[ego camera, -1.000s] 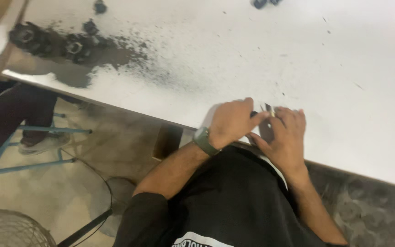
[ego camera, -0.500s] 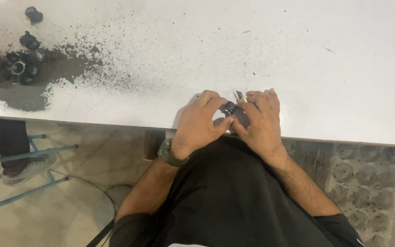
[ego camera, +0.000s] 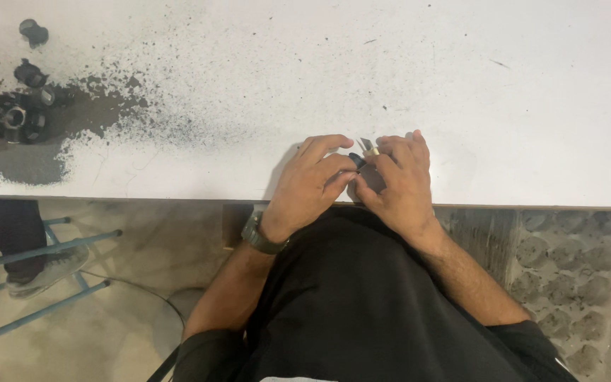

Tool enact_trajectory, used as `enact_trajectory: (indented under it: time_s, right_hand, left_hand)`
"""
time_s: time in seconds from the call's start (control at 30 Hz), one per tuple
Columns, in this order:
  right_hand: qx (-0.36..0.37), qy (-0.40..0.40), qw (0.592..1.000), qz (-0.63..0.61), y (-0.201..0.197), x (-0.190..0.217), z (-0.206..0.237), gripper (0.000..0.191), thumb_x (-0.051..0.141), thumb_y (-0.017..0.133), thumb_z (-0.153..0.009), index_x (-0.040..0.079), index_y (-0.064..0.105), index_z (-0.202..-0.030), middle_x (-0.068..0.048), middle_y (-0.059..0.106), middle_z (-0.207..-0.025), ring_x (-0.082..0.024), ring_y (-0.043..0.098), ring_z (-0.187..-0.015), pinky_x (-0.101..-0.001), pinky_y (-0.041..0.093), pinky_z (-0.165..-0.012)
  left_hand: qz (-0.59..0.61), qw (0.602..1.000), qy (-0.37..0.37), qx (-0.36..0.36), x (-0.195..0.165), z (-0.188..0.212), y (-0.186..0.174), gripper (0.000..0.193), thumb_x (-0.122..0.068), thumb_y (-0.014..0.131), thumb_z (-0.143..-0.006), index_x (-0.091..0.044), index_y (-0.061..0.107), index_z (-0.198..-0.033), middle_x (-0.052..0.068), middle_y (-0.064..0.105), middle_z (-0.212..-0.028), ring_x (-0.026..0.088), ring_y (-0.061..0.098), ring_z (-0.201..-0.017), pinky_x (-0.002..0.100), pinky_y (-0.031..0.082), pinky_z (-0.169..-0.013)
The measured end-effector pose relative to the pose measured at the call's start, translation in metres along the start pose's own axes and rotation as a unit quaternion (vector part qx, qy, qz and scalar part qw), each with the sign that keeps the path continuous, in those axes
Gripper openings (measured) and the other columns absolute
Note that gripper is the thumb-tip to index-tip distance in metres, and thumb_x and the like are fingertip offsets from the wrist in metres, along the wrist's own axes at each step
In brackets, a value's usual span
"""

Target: The person sits at a white workbench and assembles small black plastic components one at a time, fitting parts together by hand and using a small handheld tool on each piece. Finished assemblies are set aside on the table while more loose parts are picked up and worked on.

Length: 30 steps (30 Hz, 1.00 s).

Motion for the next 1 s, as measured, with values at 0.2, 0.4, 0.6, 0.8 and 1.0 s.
enact_trajectory:
  time_s: [0.2, 0.4, 0.6, 0.8, 1.0]
  right_hand:
    - [-0.001, -0.002, 1.000, 0.002, 0.001, -0.002, 0.000, 0.034, 0.018, 0.087, -0.079, 0.006, 0.069, -0.106, -0.012, 0.059, -0.118, -0.033, 0.055, -0.124, -0.0645, 0.030, -0.121]
    - [0.001, -0.007, 1.000, 0.016, -0.001, 0.002, 0.000, 0.035, 0.019, 0.088, -0.082, 0.006, 0.068, -0.107, -0.012, 0.058, -0.118, -0.033, 0.055, -0.124, -0.0657, 0.029, -0.121]
    - [-0.033, -0.013, 0.999, -0.010, -0.005, 0.002, 0.006, 0.030, 0.015, 0.084, -0.085, 0.007, 0.070, -0.111, -0.012, 0.057, -0.113, -0.035, 0.056, -0.126, -0.0653, 0.023, -0.122]
    - [-0.082, -0.037, 0.992, -0.090, -0.006, 0.003, 0.022, 0.028, 0.000, 0.076, -0.097, 0.005, 0.063, -0.121, -0.009, 0.064, -0.114, -0.031, 0.063, -0.125, -0.0584, 0.028, -0.133]
    - [-0.062, -0.061, 0.994, -0.072, 0.002, 0.011, 0.022, 0.031, 0.001, 0.079, -0.085, 0.004, 0.061, -0.110, -0.014, 0.068, -0.111, -0.029, 0.064, -0.118, -0.0582, 0.027, -0.126]
  left_hand:
    - [-0.127, 0.991, 0.023, 0.026, -0.003, 0.013, -0.006, 0.014, -0.018, 0.077, -0.088, -0.010, 0.071, -0.098, 0.005, 0.063, -0.135, 0.027, 0.058, -0.132, 0.043, 0.048, -0.108]
    - [-0.105, 0.994, 0.016, 0.008, -0.006, 0.014, -0.007, 0.044, -0.042, 0.083, -0.082, -0.005, 0.072, -0.104, 0.017, 0.058, -0.133, 0.036, 0.053, -0.127, 0.051, 0.044, -0.104]
    - [-0.116, 0.992, -0.020, -0.034, 0.000, 0.013, 0.001, 0.029, -0.029, 0.082, -0.086, -0.008, 0.072, -0.103, 0.013, 0.061, -0.133, 0.033, 0.057, -0.126, 0.048, 0.046, -0.104]
    - [-0.106, 0.991, -0.021, -0.080, 0.007, 0.022, 0.004, 0.017, -0.017, 0.079, -0.091, -0.010, 0.072, -0.104, 0.008, 0.063, -0.129, 0.029, 0.061, -0.118, 0.045, 0.048, -0.100]
    - [-0.103, 0.988, -0.014, -0.113, 0.006, 0.026, 0.007, 0.020, -0.015, 0.080, -0.088, -0.010, 0.072, -0.105, 0.006, 0.064, -0.127, 0.028, 0.062, -0.115, 0.044, 0.049, -0.099]
Point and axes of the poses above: each hand's wrist, its own z-axis away from the middle knuckle, its own y-axis out of the palm, x = y × z, the point moved 6 cm from there along -z, towards the middle knuckle
